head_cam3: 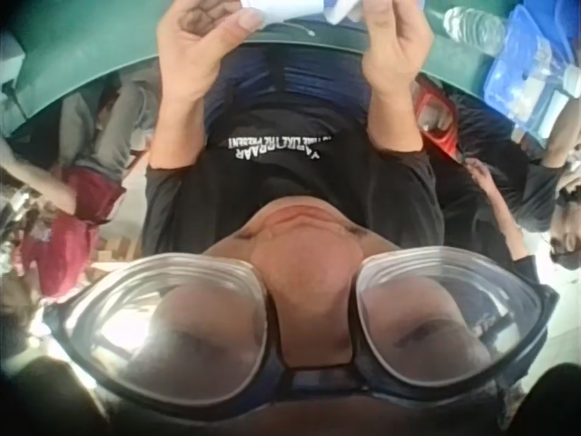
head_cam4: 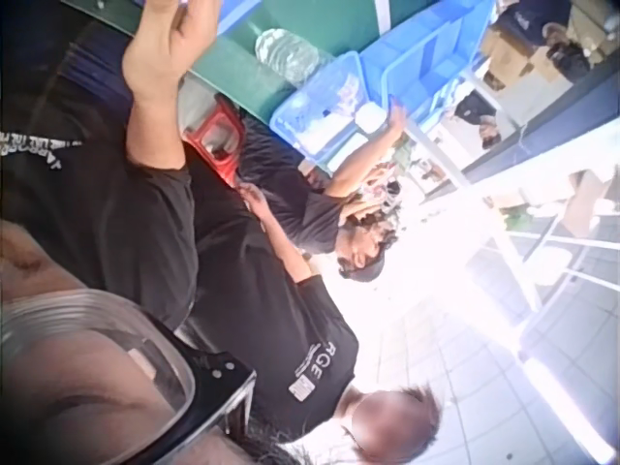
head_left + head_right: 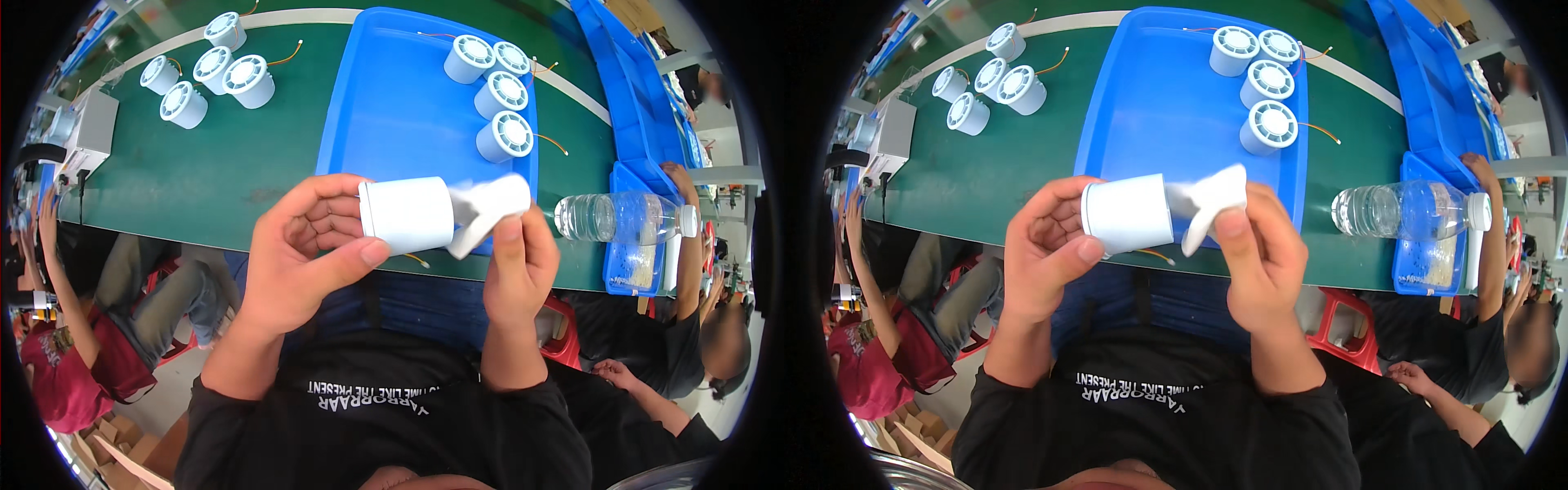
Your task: Clean the outer plastic casing of cylindrical electronic components using a damp cloth at an assembly line.
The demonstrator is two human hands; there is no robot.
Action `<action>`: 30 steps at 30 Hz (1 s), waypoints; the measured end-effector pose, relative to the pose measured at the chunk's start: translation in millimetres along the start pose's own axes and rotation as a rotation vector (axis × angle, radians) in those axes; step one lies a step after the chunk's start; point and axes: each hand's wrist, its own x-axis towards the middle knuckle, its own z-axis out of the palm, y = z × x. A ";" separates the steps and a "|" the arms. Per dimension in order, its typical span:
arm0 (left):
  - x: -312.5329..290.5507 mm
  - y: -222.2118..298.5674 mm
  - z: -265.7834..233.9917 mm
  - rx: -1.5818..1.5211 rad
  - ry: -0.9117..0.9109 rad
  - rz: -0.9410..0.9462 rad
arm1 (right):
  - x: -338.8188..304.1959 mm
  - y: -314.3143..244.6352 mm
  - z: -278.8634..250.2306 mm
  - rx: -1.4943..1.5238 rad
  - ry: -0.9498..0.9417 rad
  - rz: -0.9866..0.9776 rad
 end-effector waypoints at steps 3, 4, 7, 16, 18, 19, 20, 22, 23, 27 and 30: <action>0.7 -2.8 -4.1 -0.075 -0.030 -0.041 | -11.7 -3.5 5.0 -0.139 -0.075 -0.016; 1.0 -3.3 -5.1 -0.095 -0.051 -0.074 | -11.2 0.7 6.4 -0.197 -0.098 -0.109; 2.6 -2.4 -4.9 -0.143 -0.084 -0.176 | -13.5 3.8 7.9 -0.302 -0.101 -0.227; 0.8 -3.8 12.5 0.768 -0.084 0.498 | -2.8 -9.4 10.3 -0.043 -0.153 0.155; 6.8 -1.9 11.0 0.944 -0.121 0.607 | -2.2 -11.3 7.6 0.016 -0.139 0.158; 9.8 -1.5 12.7 0.834 -0.131 0.567 | -2.1 -11.9 6.7 0.077 -0.129 0.165; 12.6 0.0 15.4 0.728 -0.137 0.529 | -2.2 -10.7 4.5 -0.037 -0.112 0.077; 8.4 8.4 24.1 0.519 -0.100 0.360 | -2.4 -11.1 5.1 -0.156 -0.096 -0.065; 5.9 10.2 26.9 0.304 -0.068 0.180 | -4.7 -11.0 5.0 -0.280 -0.072 -0.195; 11.1 18.4 17.2 -0.029 -0.174 -0.140 | -6.2 -4.4 3.7 -0.499 -0.059 -0.476; 10.6 15.1 17.3 0.424 -0.198 0.162 | -9.8 -11.5 7.3 -0.398 -0.053 -0.250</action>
